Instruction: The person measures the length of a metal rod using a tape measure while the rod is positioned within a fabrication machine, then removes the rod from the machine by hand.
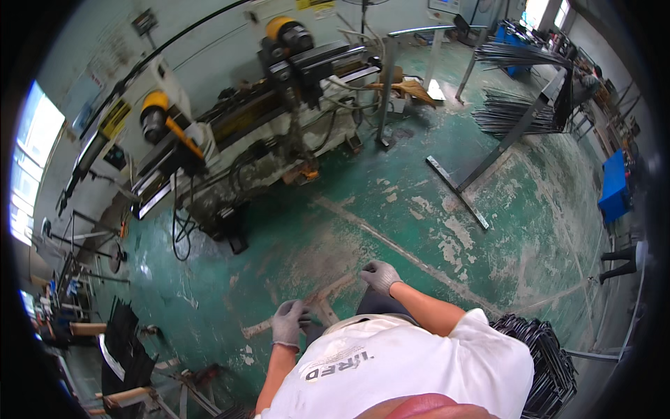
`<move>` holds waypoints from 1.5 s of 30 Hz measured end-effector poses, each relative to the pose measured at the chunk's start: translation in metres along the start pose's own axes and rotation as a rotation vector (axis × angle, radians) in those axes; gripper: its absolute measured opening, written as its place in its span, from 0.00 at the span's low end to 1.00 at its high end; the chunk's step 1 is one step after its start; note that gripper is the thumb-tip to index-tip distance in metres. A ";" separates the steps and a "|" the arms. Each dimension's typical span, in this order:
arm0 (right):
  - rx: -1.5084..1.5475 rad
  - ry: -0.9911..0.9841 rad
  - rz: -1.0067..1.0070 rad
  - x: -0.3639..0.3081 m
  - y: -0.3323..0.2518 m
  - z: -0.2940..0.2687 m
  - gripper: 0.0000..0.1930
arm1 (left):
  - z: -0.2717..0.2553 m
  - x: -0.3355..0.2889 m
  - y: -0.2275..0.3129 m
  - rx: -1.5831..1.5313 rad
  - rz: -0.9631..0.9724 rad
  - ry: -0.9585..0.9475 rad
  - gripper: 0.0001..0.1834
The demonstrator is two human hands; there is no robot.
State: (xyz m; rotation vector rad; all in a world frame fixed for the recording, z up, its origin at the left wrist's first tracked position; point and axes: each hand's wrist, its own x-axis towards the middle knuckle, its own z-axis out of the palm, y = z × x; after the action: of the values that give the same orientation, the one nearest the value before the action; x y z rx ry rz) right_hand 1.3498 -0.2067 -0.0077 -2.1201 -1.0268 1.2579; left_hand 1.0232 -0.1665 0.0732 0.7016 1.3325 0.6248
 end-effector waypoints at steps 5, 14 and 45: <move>0.109 0.213 0.058 0.033 0.033 -0.126 0.25 | 0.185 0.066 0.053 0.217 0.015 -0.281 0.16; 0.367 0.649 -0.142 0.135 0.032 -0.382 0.13 | 0.459 0.211 0.196 0.966 0.657 -0.486 0.17; -0.402 1.150 0.661 0.388 0.307 -1.377 0.53 | 1.061 0.706 0.570 1.716 0.584 0.295 0.16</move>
State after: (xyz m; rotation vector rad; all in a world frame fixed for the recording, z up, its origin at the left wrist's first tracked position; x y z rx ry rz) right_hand 2.7927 -0.1116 0.2192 -2.9466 -0.0405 -0.1631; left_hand 2.1650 0.6320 0.1568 2.4983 1.7697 -0.1808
